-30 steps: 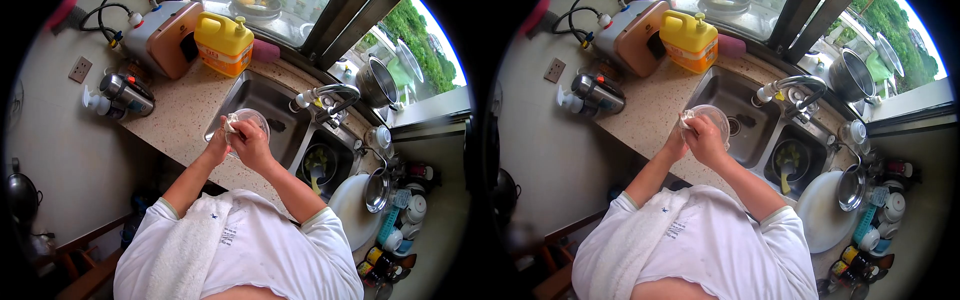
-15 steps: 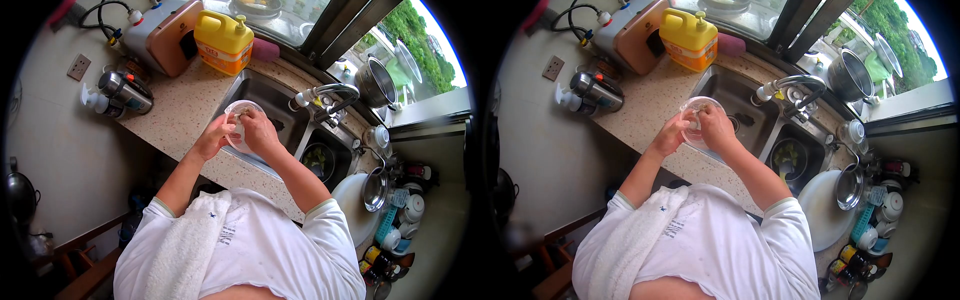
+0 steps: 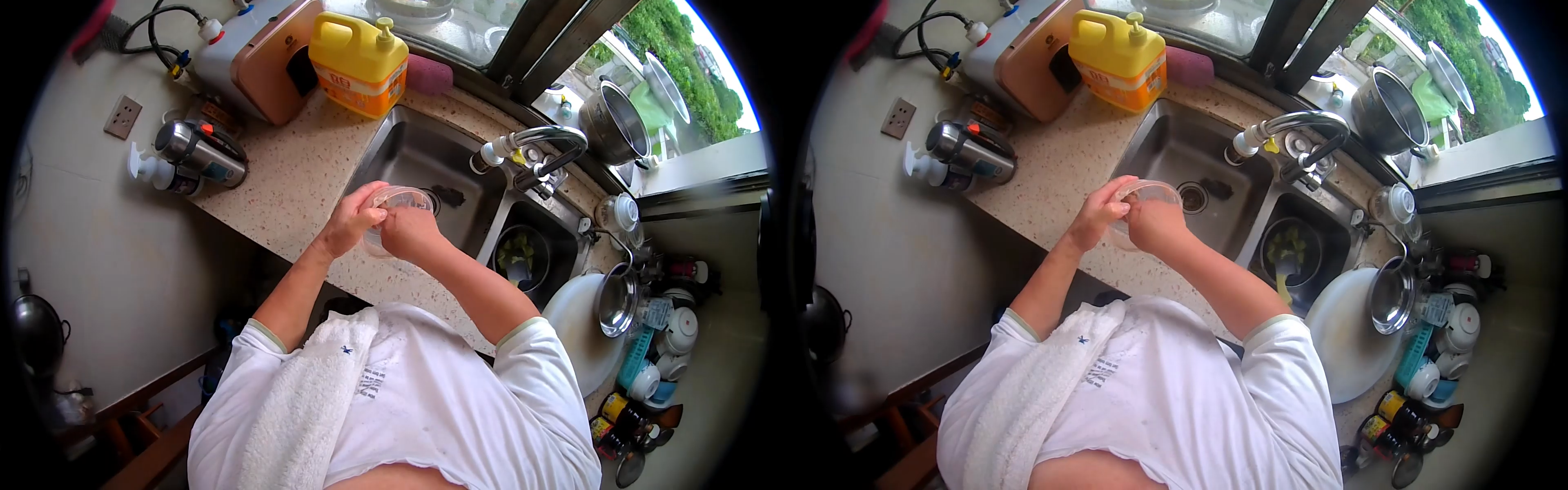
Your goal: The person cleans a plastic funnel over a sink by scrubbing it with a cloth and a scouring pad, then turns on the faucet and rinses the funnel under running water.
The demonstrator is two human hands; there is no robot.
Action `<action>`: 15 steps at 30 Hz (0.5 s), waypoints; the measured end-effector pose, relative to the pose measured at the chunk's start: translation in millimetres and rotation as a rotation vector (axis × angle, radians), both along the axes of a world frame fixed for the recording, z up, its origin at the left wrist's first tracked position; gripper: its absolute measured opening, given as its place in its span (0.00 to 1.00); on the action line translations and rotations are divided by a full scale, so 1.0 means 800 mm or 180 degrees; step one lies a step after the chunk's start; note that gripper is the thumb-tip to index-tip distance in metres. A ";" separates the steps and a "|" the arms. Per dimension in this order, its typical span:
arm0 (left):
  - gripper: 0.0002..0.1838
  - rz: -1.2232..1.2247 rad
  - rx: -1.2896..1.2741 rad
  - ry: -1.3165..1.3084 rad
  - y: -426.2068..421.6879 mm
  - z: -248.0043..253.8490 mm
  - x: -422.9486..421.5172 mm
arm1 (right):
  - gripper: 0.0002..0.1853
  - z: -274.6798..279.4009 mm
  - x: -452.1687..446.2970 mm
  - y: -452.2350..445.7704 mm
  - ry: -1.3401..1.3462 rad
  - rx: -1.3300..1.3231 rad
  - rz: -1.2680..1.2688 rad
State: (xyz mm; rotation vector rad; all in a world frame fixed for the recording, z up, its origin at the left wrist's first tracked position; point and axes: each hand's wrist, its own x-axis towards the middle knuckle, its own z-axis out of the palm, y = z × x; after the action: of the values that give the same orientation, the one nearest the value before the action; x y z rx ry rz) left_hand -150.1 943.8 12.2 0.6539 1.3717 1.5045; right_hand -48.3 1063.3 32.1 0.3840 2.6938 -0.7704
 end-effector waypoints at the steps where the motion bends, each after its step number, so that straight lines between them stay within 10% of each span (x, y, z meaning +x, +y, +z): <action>1: 0.34 -0.0036 -0.0119 0.0074 0.000 0.000 0.001 | 0.14 -0.003 0.001 0.000 -0.0096 0.0199 0.0187; 7: 0.33 0.0307 0.0276 0.0217 0.000 -0.004 0.007 | 0.10 -0.032 -0.013 0.011 0.0719 -0.1209 -0.0263; 15: 0.31 0.0543 0.0401 -0.0131 0.007 -0.006 -0.002 | 0.18 -0.022 -0.004 -0.022 0.1704 -0.0794 -0.1451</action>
State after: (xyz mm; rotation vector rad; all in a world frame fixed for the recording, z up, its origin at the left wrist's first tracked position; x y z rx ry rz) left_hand -151.6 949.5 7.2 0.5919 1.3366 1.7420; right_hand -51.4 1045.9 14.2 0.8493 2.9623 -1.5081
